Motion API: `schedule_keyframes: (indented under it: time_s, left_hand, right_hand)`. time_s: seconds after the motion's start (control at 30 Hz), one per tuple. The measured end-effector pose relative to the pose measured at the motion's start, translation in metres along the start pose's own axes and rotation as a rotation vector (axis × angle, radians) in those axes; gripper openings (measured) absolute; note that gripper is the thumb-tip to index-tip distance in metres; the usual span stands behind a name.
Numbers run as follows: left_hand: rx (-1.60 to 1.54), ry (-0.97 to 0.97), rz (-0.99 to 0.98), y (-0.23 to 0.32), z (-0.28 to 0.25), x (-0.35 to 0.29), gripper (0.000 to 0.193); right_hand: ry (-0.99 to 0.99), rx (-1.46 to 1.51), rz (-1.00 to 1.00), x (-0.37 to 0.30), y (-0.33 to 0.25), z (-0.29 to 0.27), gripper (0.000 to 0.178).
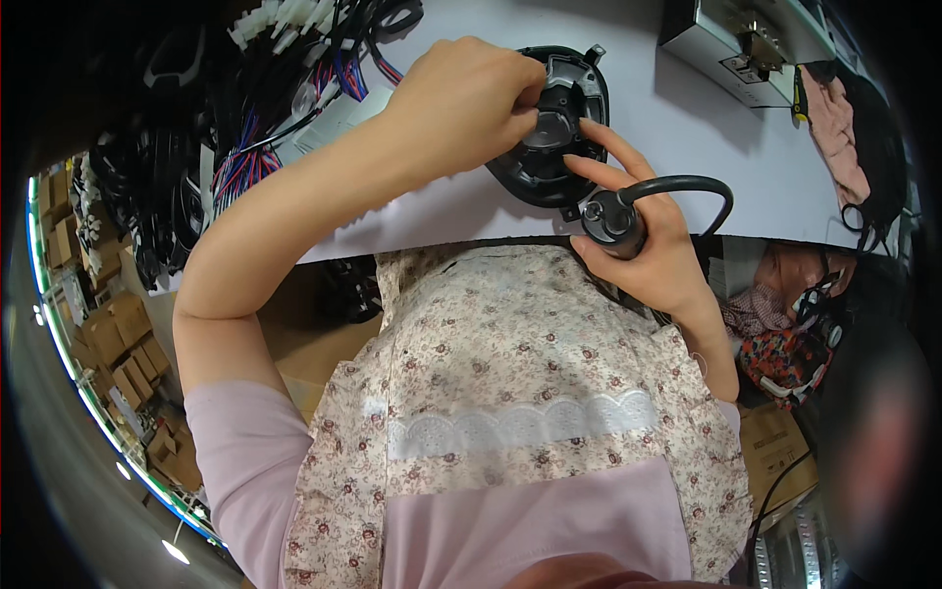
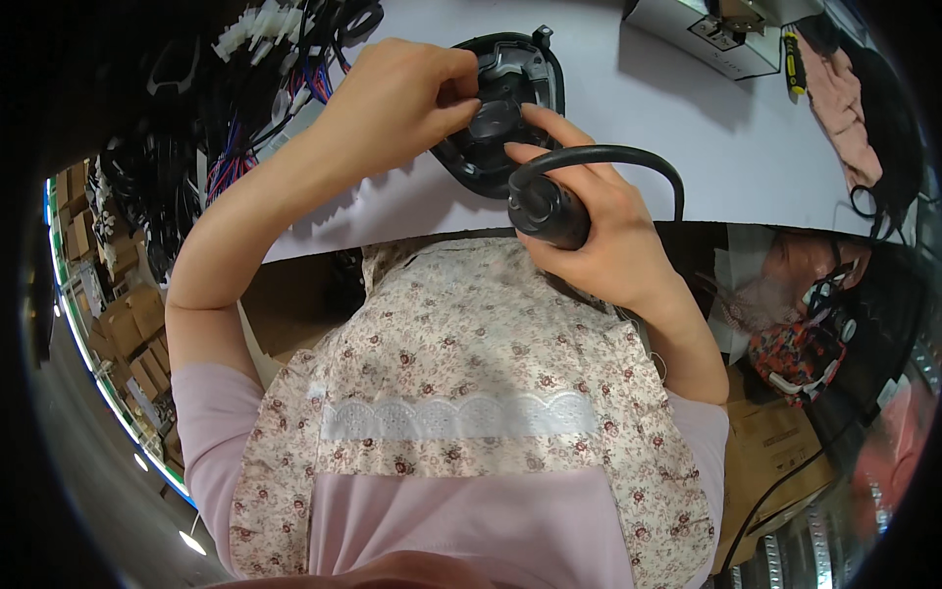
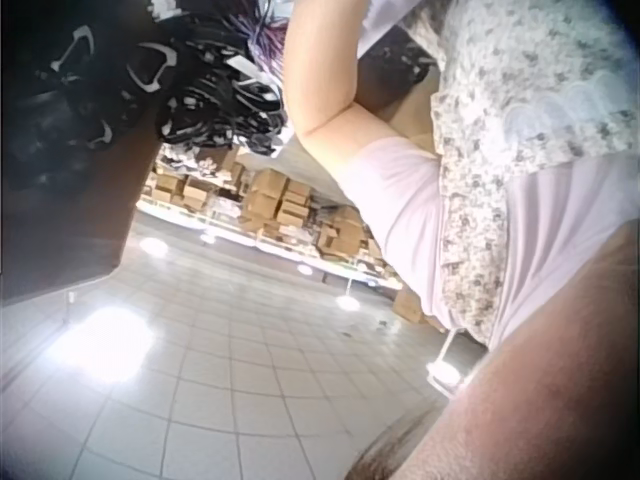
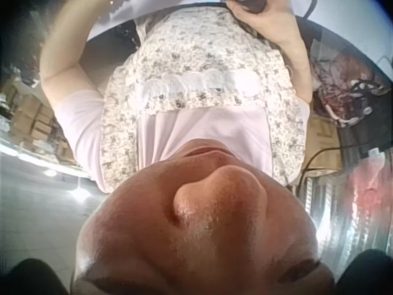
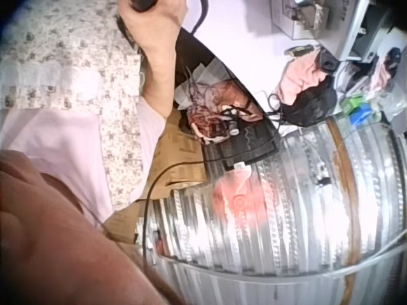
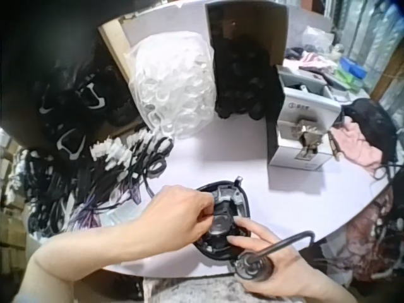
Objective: The person assembles plastic housings by inserting metal plates and wiring harnesses into them, then secures the components with a power screwdriver.
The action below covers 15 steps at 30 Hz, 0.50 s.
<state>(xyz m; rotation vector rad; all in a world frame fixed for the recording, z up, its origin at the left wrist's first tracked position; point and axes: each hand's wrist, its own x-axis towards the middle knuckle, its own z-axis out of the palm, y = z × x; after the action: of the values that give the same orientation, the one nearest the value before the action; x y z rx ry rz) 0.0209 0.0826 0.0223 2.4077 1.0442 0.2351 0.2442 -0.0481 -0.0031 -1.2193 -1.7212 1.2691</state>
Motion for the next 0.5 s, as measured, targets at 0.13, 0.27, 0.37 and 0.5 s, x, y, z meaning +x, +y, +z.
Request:
schedule_keyframes:
  time_s: [0.13,0.27,0.37,0.5]
  left_hand:
    - [0.055,-0.059,-0.070,0.000,0.000,0.004,0.018]
    - [0.066,-0.077,-0.086,0.002,-0.002,0.004,0.018]
    - [0.017,-0.050,-0.098,0.000,-0.002,0.001,0.018]
    - [0.099,-0.028,-0.061,0.003,0.002,0.000,0.016]
  right_hand:
    - [0.011,-0.043,0.001,-0.001,-0.001,0.004,0.067]
    - [0.019,-0.052,0.026,-0.003,-0.003,0.008,0.068]
    - [0.022,-0.063,0.030,-0.004,-0.003,0.010,0.069]
    - [0.003,-0.063,0.040,-0.003,-0.004,0.011,0.070]
